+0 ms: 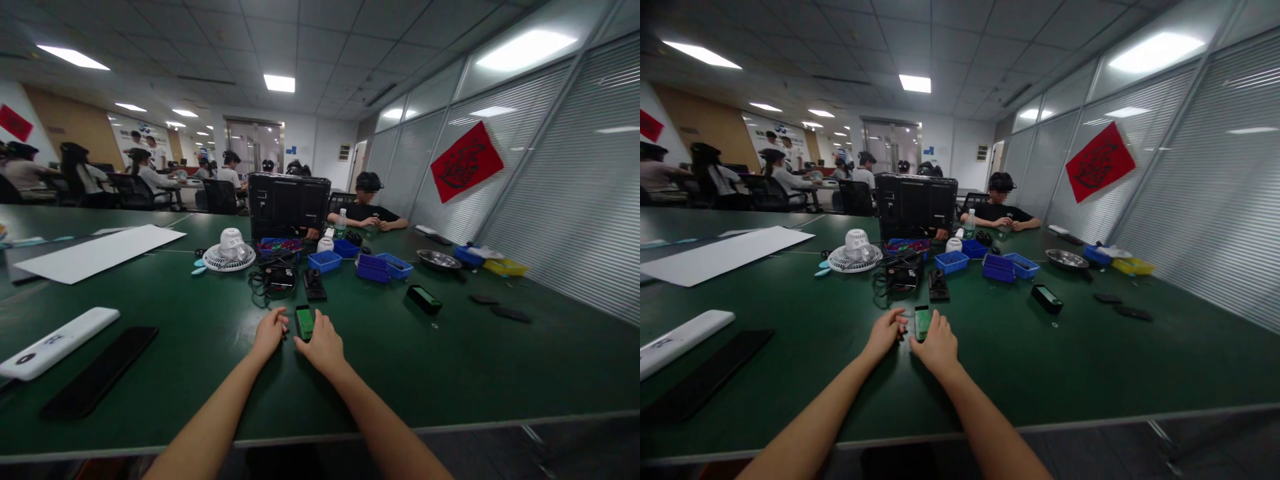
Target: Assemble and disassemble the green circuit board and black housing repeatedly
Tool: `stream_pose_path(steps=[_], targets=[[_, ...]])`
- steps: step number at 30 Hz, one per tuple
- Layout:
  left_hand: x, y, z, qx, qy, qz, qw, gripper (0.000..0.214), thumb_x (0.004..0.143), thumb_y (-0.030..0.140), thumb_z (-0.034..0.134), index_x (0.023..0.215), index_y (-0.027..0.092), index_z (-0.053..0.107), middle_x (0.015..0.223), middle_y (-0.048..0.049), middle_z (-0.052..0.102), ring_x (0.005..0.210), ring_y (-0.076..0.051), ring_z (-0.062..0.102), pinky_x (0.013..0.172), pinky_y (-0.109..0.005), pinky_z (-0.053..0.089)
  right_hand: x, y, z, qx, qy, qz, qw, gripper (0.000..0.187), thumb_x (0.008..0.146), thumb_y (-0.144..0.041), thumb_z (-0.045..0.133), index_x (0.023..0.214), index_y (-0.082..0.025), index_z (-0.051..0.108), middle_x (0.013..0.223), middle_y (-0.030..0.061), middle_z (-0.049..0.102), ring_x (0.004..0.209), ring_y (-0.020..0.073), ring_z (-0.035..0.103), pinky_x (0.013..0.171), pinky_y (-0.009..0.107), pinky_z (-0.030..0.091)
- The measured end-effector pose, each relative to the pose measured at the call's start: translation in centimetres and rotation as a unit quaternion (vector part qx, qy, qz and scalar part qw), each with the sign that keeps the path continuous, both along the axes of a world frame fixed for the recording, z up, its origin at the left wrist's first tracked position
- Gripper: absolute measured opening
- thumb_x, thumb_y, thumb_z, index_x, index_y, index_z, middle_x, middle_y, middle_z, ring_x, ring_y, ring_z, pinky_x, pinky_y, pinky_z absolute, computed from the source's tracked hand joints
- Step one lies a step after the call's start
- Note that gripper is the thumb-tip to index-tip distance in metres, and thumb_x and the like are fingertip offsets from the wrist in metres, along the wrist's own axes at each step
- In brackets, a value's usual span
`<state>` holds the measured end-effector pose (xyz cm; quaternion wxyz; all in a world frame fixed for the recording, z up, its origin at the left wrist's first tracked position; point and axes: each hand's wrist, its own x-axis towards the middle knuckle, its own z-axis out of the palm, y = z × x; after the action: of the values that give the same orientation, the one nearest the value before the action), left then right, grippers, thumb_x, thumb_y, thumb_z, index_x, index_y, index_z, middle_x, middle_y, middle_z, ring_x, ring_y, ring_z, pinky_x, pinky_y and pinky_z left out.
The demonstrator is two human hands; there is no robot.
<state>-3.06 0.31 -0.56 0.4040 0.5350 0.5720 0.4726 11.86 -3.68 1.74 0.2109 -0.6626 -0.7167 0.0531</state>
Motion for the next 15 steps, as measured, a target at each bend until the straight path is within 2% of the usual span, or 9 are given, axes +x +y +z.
stream_pose_path(steps=[3,5,9,15], targets=[[0.1,-0.2,-0.2,0.031,0.053,-0.014,0.998,0.039,0.069,0.005,0.037,0.102,0.016,0.054,0.073,0.0002,0.060,0.054,-0.006,0.053,0.050,-0.016,0.043,-0.1,0.3,-0.2,-0.022,-0.023,-0.018,0.999,0.053,0.072,-0.050,0.050,0.112,-0.014,0.048,0.105,0.0142,0.055,0.092,0.0256,0.057,0.073,0.033,0.043],[0.1,-0.2,-0.4,0.037,0.074,-0.020,0.996,0.038,0.071,0.006,0.036,0.103,0.015,0.054,0.074,-0.0004,0.060,0.055,-0.007,0.054,0.052,-0.018,0.045,0.2,0.6,-0.3,-0.034,-0.035,-0.024,0.999,0.044,0.074,-0.049,0.047,0.102,-0.016,0.051,0.099,0.0125,0.058,0.085,0.0248,0.060,0.070,0.033,0.043],[-0.1,-0.1,-0.5,0.037,0.090,-0.029,0.995,0.039,0.072,0.008,0.036,0.108,0.015,0.051,0.077,-0.0011,0.061,0.056,-0.007,0.055,0.053,-0.018,0.046,1.5,1.2,0.2,-0.055,-0.051,-0.042,0.996,0.039,0.074,-0.048,0.047,0.097,-0.017,0.051,0.095,0.0115,0.060,0.082,0.0253,0.061,0.069,0.034,0.043],[0.0,-0.1,-0.5,0.032,0.110,-0.031,0.993,0.037,0.075,0.010,0.036,0.111,0.015,0.047,0.079,-0.0014,0.061,0.058,-0.007,0.055,0.053,-0.017,0.045,4.8,2.3,1.9,-0.085,-0.064,-0.079,0.991,0.041,0.075,-0.049,0.046,0.098,-0.015,0.052,0.095,0.0134,0.061,0.082,0.0263,0.061,0.069,0.035,0.044]])
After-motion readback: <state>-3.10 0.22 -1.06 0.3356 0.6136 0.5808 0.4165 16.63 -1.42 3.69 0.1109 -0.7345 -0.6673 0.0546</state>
